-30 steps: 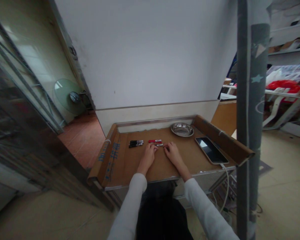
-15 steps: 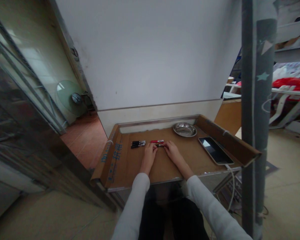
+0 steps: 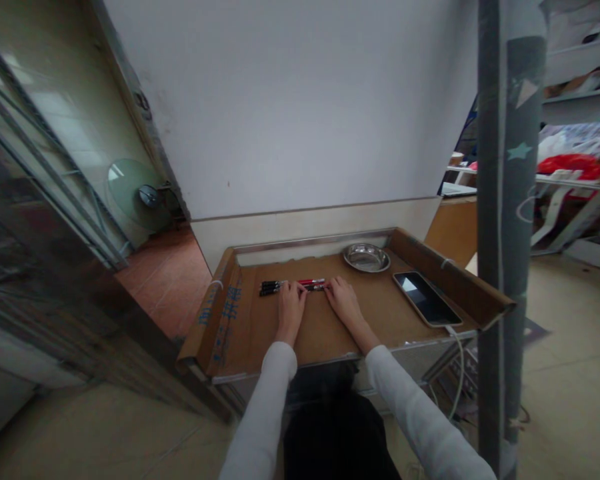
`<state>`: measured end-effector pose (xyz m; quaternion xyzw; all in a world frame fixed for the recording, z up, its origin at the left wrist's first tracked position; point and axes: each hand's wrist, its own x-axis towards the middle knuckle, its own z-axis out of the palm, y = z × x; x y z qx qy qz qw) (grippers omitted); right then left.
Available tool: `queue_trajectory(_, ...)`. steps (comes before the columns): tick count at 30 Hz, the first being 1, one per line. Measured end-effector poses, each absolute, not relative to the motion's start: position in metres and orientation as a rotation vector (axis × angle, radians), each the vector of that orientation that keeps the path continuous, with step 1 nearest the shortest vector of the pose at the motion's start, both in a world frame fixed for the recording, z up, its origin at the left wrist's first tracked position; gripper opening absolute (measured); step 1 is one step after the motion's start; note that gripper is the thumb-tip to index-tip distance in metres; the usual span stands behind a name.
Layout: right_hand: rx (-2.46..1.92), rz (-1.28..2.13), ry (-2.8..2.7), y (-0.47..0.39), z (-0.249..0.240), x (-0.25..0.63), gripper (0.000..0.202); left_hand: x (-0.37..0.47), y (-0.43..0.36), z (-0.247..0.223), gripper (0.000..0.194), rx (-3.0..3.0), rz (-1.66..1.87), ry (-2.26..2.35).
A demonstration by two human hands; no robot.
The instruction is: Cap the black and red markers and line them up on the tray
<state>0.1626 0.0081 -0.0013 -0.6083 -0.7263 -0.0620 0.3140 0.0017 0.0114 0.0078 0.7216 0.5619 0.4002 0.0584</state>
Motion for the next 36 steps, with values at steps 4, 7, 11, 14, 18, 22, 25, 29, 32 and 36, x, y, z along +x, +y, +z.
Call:
queue_trajectory(4,-1.546,-0.043,-1.870,0.003,-0.002,0.164,0.018,-0.011,0.007,0.010,0.012,1.958,1.414,2.021)
queue_trajectory(7,-1.537,-0.016,-1.852,0.001,-0.002,0.165,0.019,-0.020,0.003,0.013,0.021,1.844,1.358,2.237)
queue_trajectory(11,-1.543,-0.026,-1.832,0.002,-0.003,0.165,0.021,-0.023,-0.001,0.014,0.023,1.844,1.172,2.346)
queue_trajectory(14,-1.518,-0.019,-1.825,0.003,-0.005,0.165,0.021,-0.024,-0.003,0.012,0.018,1.873,1.116,2.401)
queue_trajectory(18,-1.463,-0.004,-1.792,0.006,-0.010,0.167,0.022,-0.023,-0.005,0.009,0.015,1.890,1.104,2.441)
queue_trajectory(22,-1.381,0.062,-1.710,0.009,-0.014,0.169,0.021,-0.021,-0.006,0.009,0.015,1.883,1.137,2.434)
queue_trajectory(25,-1.315,0.144,-1.622,0.010,-0.012,0.169,0.019,-0.022,-0.004,0.010,0.018,1.883,1.252,2.317)
queue_trajectory(29,-1.225,0.373,-1.466,0.009,-0.006,0.167,0.023,-0.020,-0.001,0.014,0.019,1.998,1.442,1.805)
queue_trajectory(32,-1.114,0.742,-1.354,0.006,-0.001,0.166,0.036,-0.014,-0.003,0.017,0.017,2.150,1.399,1.385)
queue_trajectory(36,-0.944,1.143,-1.265,0.003,0.003,0.165,0.042,-0.003,-0.007,0.020,0.015,2.277,1.273,1.148)
